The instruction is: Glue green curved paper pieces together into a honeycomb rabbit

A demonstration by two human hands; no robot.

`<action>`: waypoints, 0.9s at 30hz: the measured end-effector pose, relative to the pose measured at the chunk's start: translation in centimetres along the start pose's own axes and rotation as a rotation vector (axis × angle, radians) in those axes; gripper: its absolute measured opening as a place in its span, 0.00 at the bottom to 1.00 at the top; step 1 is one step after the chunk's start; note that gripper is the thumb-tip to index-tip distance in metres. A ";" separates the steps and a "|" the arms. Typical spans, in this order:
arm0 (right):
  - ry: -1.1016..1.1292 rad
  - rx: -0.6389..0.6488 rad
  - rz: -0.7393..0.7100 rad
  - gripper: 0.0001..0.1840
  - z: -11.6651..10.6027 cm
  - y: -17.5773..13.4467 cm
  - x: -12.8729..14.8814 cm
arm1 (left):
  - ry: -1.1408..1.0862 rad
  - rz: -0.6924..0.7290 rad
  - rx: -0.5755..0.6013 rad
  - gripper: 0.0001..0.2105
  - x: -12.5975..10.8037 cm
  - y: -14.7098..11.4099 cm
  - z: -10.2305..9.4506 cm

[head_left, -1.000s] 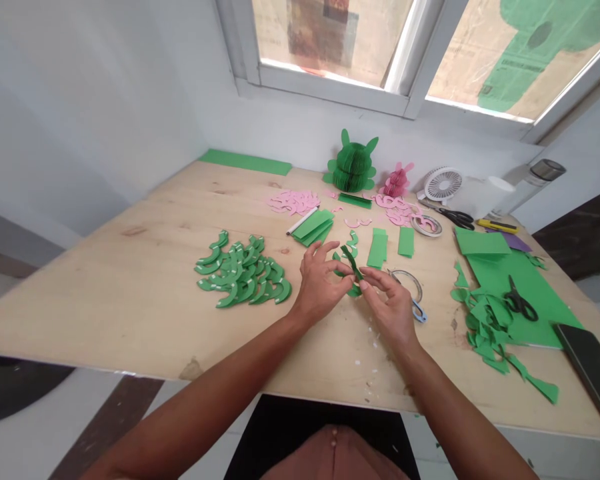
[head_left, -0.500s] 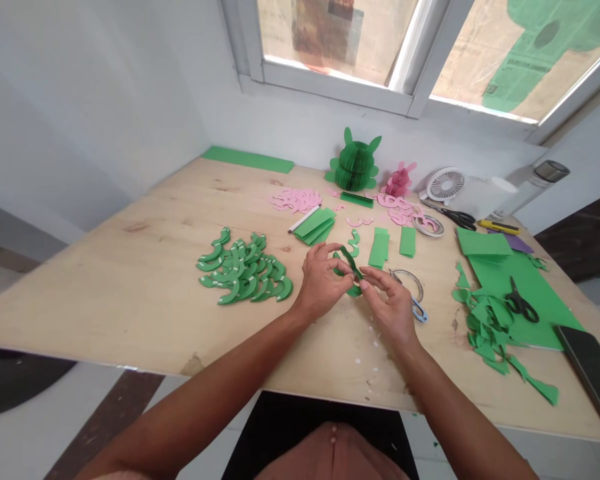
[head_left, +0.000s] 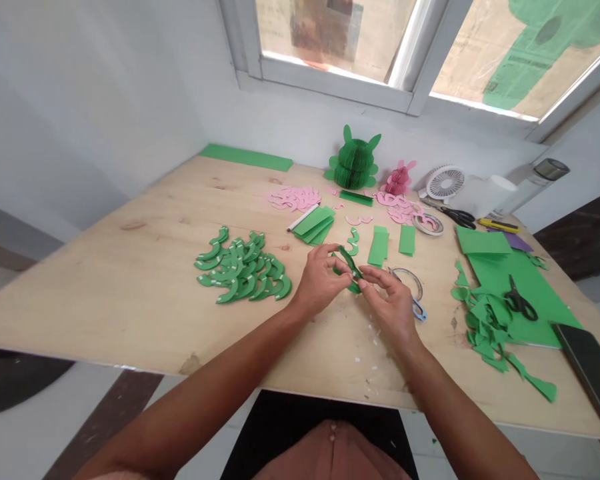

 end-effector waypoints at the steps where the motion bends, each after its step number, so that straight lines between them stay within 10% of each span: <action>1: 0.001 -0.001 -0.002 0.14 0.0 0.0 0.0 | -0.001 -0.003 0.004 0.05 0.0 0.0 0.0; 27: 0.084 -0.005 0.096 0.13 -0.2 0.2 -0.7 | 0.031 0.020 0.000 0.04 -0.2 -0.1 0.1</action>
Point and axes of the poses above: each hand's wrist, its own y-axis towards the middle knuckle, its own z-axis out of the palm, x = y × z, the point moved 10 cm from there along y, towards the middle knuckle, and after that the axes turned 12 degrees about y, right-handed, at the moved point
